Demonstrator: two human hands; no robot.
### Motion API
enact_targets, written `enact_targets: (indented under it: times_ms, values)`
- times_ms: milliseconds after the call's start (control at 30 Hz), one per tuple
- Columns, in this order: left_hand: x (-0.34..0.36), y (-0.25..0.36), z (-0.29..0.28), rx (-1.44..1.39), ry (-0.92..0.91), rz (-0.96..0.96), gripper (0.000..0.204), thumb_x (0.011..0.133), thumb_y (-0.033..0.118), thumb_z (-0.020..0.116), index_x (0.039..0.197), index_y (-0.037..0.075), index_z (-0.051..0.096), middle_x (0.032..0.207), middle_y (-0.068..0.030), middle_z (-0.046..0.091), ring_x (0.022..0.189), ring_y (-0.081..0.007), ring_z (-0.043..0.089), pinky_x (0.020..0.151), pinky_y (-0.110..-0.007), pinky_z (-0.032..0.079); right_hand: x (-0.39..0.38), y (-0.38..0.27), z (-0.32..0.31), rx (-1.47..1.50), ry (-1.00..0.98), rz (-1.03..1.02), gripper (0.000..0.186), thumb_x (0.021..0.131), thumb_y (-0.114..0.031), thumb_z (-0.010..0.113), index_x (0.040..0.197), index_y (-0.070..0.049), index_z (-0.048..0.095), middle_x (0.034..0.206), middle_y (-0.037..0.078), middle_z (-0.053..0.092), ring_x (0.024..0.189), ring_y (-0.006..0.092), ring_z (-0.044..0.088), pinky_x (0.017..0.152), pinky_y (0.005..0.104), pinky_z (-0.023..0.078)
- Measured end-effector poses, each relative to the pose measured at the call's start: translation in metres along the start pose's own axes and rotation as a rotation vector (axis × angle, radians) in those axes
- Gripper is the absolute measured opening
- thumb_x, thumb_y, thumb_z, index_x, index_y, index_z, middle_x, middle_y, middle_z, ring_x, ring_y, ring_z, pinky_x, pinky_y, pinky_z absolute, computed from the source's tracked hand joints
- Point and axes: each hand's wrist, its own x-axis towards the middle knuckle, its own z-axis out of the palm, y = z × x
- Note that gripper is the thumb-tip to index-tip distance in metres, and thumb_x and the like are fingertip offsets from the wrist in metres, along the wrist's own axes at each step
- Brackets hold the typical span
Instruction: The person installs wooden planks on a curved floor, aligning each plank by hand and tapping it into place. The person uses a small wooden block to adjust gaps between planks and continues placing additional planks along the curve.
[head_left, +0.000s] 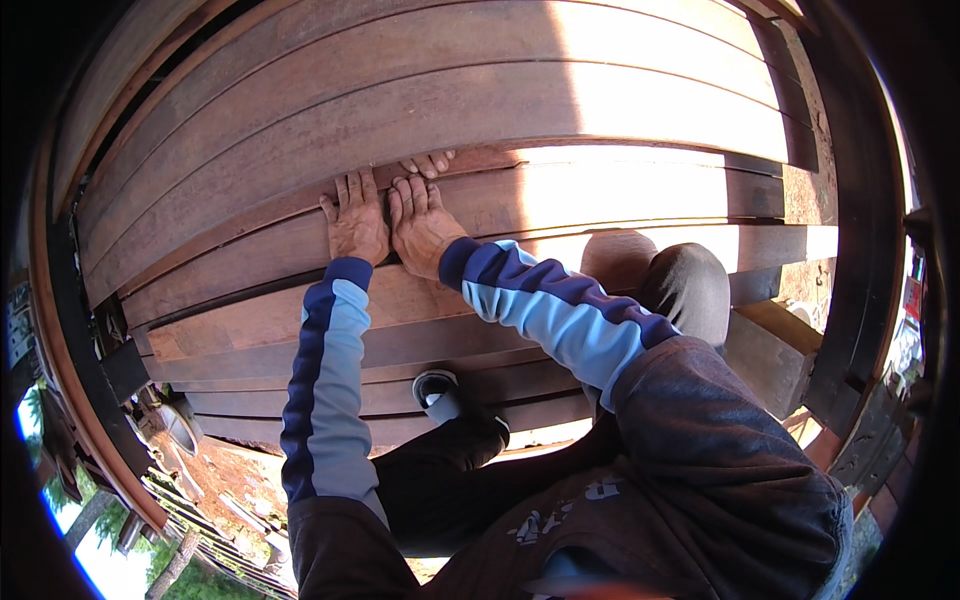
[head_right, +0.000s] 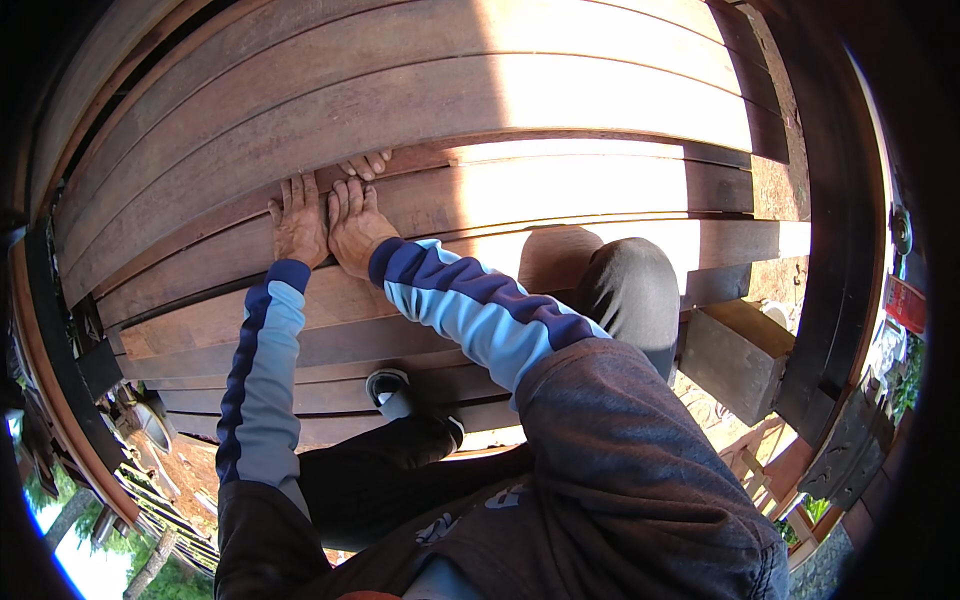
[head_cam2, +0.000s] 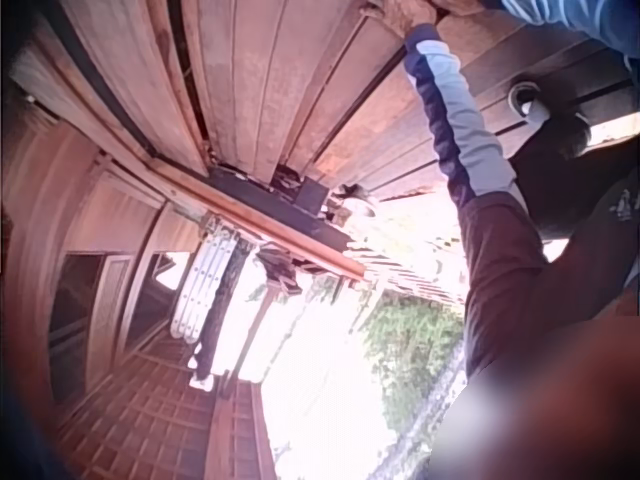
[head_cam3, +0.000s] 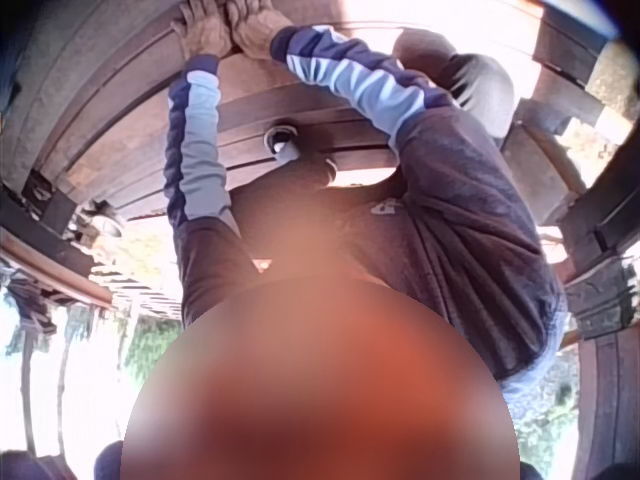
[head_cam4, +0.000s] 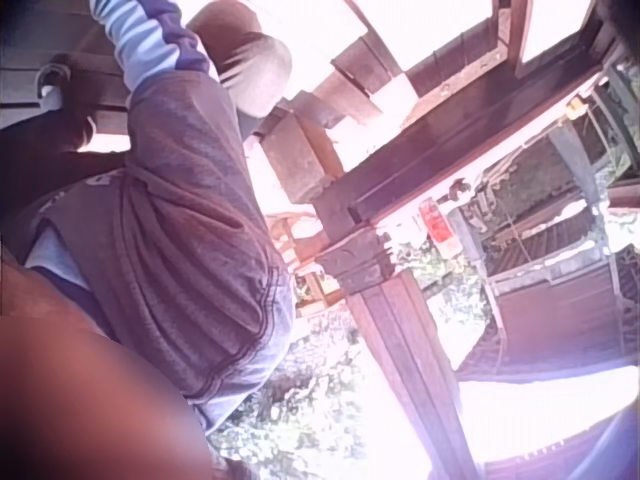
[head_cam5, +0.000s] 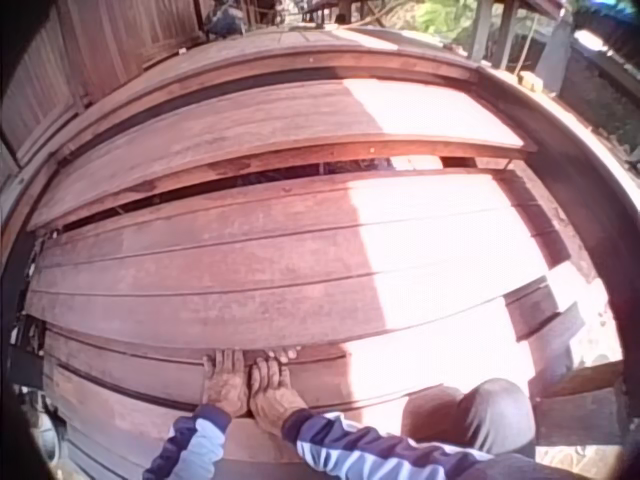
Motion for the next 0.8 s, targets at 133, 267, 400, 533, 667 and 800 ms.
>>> enact_targets:
  times_ms: [133, 267, 400, 533, 667, 800]
  values:
    - [0.0001, 0.0007, -0.0019, -0.007, -0.01, -0.005, 0.072, 0.086, 0.022, 0.056, 0.147, 0.0, 0.024, 0.152, -0.0187, 0.026, 0.143, -0.0365, 0.021, 0.111, -0.06, 0.021, 0.0003, 0.0, -0.0009, -0.005, -0.013, 0.0, 0.061, 0.083, -0.024, 0.048, 0.126, 0.019, 0.045, 0.129, 0.035, 0.045, 0.123, 0.0492, 0.043, 0.1, 0.054, 0.04]
    - [0.0001, 0.0017, -0.004, 0.016, -0.037, -0.012, 0.073, 0.086, 0.022, 0.056, 0.147, 0.0, 0.023, 0.152, -0.0185, 0.025, 0.143, -0.0362, 0.02, 0.112, -0.06, 0.021, -0.0006, -0.0004, 0.0015, -0.012, 0.011, -0.002, 0.06, 0.083, -0.024, 0.048, 0.126, 0.019, 0.045, 0.13, 0.035, 0.045, 0.123, 0.0492, 0.043, 0.101, 0.054, 0.04]
    - [-0.0004, 0.0019, -0.0053, 0.023, -0.051, -0.012, 0.074, 0.086, 0.021, 0.056, 0.148, 0.0, 0.022, 0.152, -0.0184, 0.025, 0.143, -0.0361, 0.019, 0.112, -0.059, 0.02, -0.0005, -0.0014, 0.003, -0.013, 0.017, 0.0, 0.06, 0.083, -0.024, 0.048, 0.125, 0.019, 0.046, 0.13, 0.034, 0.045, 0.123, 0.0491, 0.043, 0.101, 0.054, 0.04]
    - [0.0006, 0.0017, -0.0037, 0.016, -0.044, -0.015, 0.075, 0.085, 0.021, 0.057, 0.148, 0.0, 0.021, 0.153, -0.0184, 0.025, 0.143, -0.036, 0.019, 0.112, -0.059, 0.021, -0.0005, -0.0007, 0.0014, -0.019, 0.002, -0.002, 0.06, 0.083, -0.024, 0.048, 0.125, 0.019, 0.045, 0.13, 0.034, 0.045, 0.123, 0.049, 0.043, 0.1, 0.054, 0.04]
    - [0.0017, 0.0012, -0.0006, 0.017, -0.032, -0.017, 0.074, 0.085, 0.02, 0.056, 0.148, 0.0, 0.021, 0.153, -0.0186, 0.024, 0.143, -0.0358, 0.019, 0.112, -0.059, 0.021, -0.0016, 0.0004, 0.0024, 0.011, 0.009, 0.003, 0.061, 0.083, -0.023, 0.048, 0.126, 0.02, 0.045, 0.131, 0.035, 0.044, 0.123, 0.0494, 0.044, 0.1, 0.0543, 0.04]
    - [0.0007, 0.0001, 0.0, -0.014, -0.013, -0.016, 0.075, 0.084, 0.019, 0.057, 0.148, 0.0, 0.021, 0.153, -0.0189, 0.024, 0.143, -0.0357, 0.019, 0.112, -0.06, 0.02, 0.0014, -0.0037, -0.0052, -0.013, -0.022, 0.015, 0.058, 0.083, -0.022, 0.05, 0.125, 0.017, 0.047, 0.132, 0.033, 0.045, 0.124, 0.0475, 0.044, 0.101, 0.0542, 0.039]
